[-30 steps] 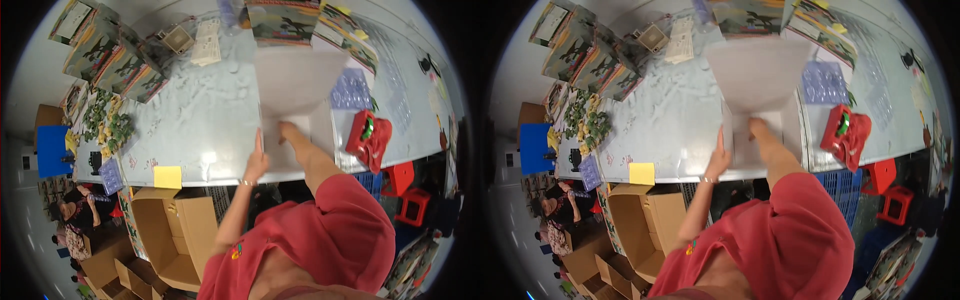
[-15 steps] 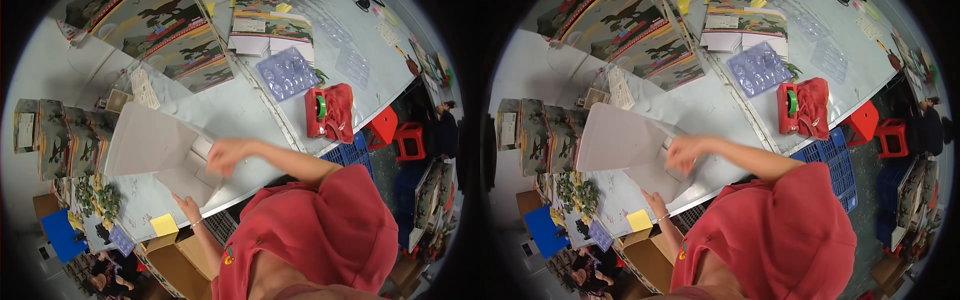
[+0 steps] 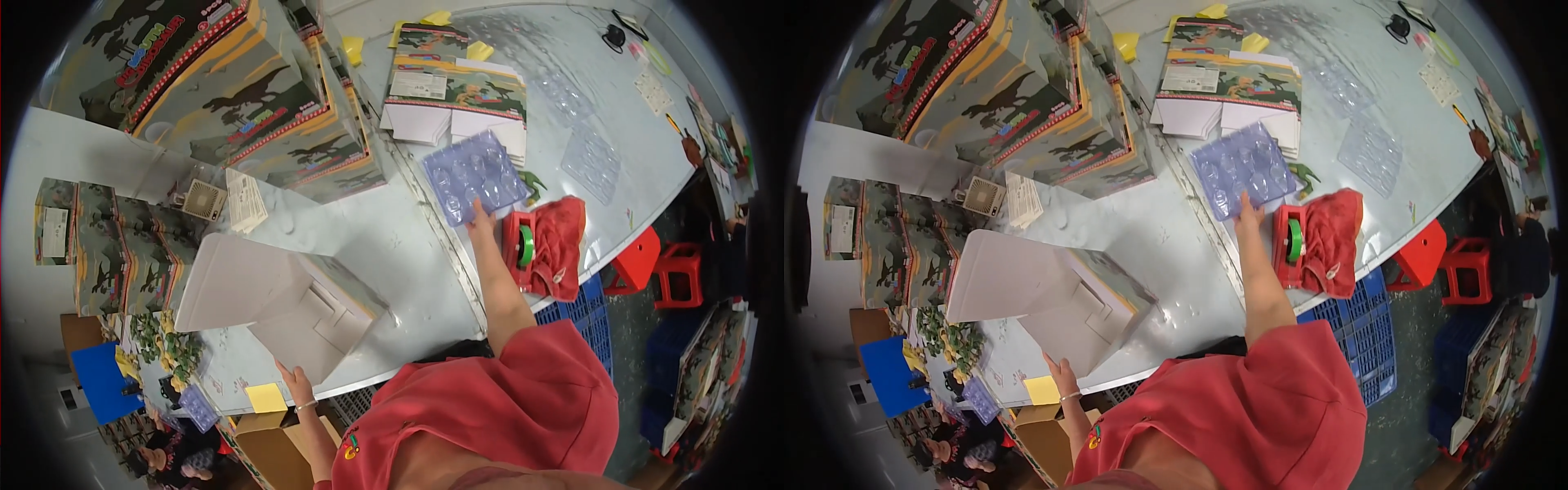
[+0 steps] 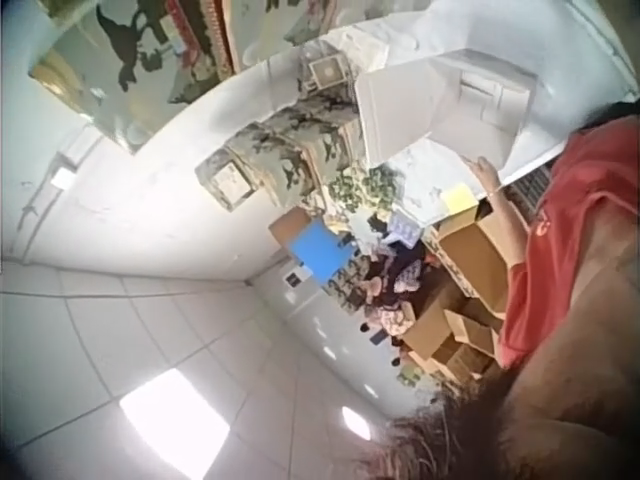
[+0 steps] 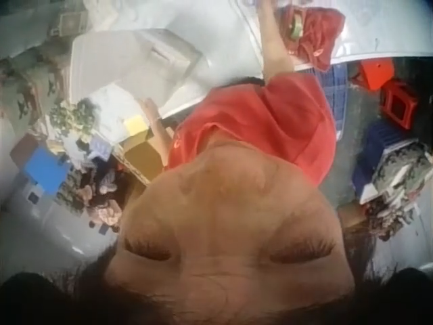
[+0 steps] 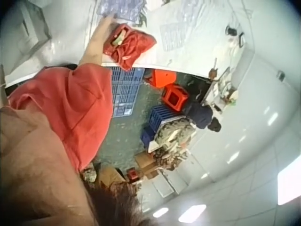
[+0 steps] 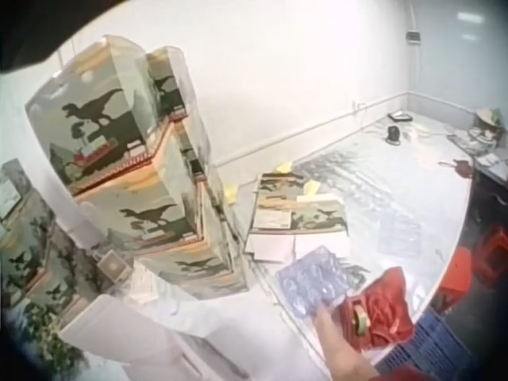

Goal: Packing plastic toy dinosaurs into themed cardboard boxes at a factory workbench.

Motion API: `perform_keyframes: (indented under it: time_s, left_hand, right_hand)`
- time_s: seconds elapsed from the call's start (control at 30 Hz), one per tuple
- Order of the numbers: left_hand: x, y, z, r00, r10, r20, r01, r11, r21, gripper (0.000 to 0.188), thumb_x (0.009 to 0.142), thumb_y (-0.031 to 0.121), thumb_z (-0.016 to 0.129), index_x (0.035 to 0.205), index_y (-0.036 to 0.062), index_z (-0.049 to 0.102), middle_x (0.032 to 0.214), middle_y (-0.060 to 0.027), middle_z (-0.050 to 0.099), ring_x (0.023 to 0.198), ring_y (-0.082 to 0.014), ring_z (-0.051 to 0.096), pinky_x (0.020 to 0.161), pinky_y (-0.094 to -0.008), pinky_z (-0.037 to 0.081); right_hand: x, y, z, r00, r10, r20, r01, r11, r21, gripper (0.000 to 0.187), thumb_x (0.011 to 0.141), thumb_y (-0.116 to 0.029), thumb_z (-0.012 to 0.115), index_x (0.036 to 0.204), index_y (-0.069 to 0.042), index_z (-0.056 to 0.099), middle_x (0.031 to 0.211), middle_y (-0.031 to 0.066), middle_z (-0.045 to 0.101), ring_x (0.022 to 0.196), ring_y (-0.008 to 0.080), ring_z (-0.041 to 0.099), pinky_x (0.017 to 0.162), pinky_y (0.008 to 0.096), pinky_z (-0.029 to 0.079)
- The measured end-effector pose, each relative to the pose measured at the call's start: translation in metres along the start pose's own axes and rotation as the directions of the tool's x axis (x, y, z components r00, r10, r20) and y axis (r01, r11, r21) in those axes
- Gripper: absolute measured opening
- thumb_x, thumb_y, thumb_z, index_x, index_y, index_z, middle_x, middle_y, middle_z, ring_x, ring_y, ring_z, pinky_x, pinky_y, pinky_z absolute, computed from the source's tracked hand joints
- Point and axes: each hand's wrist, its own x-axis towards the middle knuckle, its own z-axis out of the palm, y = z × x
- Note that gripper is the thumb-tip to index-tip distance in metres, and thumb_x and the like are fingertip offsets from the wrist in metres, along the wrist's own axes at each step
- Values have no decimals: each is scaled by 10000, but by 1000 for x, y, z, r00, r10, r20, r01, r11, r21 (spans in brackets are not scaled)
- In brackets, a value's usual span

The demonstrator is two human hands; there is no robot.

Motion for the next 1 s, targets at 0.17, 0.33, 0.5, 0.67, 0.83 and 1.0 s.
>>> perform_keyframes:
  time_s: [0.17,0.33,0.5,0.67,0.83,1.0]
  left_hand:
    - [-11,13,14,989,-79,122,91,990,-104,636,790,16,395,1369,-60,144,1310,-215,378,1178,-261,395,988,-294,296]
    - [-18,43,34,988,-51,148,62,995,-72,631,798,14,395,1369,-61,137,1298,-206,389,1164,-256,402,986,-291,297]
    - [-17,30,39,987,-23,157,31,998,-51,639,824,34,415,1380,-51,113,1271,-145,411,1014,-177,449,871,-243,374]
    - [-25,68,59,968,118,221,-117,993,-19,670,768,-15,368,1384,-52,109,1412,-203,234,1309,-272,235,1062,-321,187]
    - [-22,109,69,971,199,134,-201,980,-2,747,696,-60,370,1398,0,123,1424,-214,219,1308,-316,263,1055,-339,231]
    - [-28,110,75,987,28,160,-14,996,-88,743,711,-51,372,1409,89,161,1375,-215,323,1232,-308,386,1005,-317,301]
  right_hand:
    - [-23,-18,19,994,67,90,-62,996,-58,519,771,-115,682,1208,-155,405,999,76,574,858,231,584,687,457,496]
    - [18,-68,113,873,24,487,-105,985,138,317,855,-156,586,1145,-74,486,1084,81,563,979,257,558,802,490,466]
    - [50,-80,194,968,49,246,-25,995,-101,429,856,-321,579,1177,-61,465,1153,91,531,1041,284,527,838,523,416]
    - [-6,-49,155,870,138,473,3,958,-286,519,862,-425,524,1210,-48,441,1151,125,523,1047,266,535,885,426,402]
    - [-156,-58,98,584,399,707,105,826,-553,582,888,-425,480,1315,-51,352,1265,136,453,1144,258,470,915,377,390]
    - [-237,-14,46,366,426,827,603,569,-560,637,864,-216,531,1385,-22,220,1367,153,352,1222,226,392,967,360,342]
